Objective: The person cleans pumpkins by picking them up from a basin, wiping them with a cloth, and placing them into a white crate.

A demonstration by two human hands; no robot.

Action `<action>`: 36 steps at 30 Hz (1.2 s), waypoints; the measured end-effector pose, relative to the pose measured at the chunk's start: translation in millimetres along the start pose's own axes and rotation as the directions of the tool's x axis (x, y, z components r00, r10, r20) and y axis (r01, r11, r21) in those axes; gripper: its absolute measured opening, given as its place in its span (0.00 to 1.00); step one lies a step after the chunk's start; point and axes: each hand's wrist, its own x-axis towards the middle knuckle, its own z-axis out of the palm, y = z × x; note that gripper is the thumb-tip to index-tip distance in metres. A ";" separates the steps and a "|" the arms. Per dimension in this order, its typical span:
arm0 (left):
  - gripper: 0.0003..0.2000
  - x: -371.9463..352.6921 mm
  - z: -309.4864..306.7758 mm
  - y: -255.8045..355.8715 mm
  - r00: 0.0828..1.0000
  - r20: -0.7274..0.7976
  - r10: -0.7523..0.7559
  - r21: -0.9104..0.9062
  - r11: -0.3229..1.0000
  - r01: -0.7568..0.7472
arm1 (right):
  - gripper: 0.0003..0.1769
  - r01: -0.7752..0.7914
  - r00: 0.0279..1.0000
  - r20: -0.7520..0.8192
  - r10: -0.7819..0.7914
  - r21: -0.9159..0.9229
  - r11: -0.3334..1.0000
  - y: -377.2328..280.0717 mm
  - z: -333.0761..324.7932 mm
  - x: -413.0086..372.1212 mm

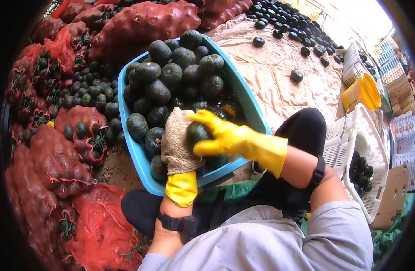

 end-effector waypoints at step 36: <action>0.27 -3.9 -8.5 4.1 0.823 0.449 -0.347 -0.884 -0.037 0.467 | 0.39 0.005 0.988 -0.148 -0.036 -0.204 0.979 -17.3 20.1 17.7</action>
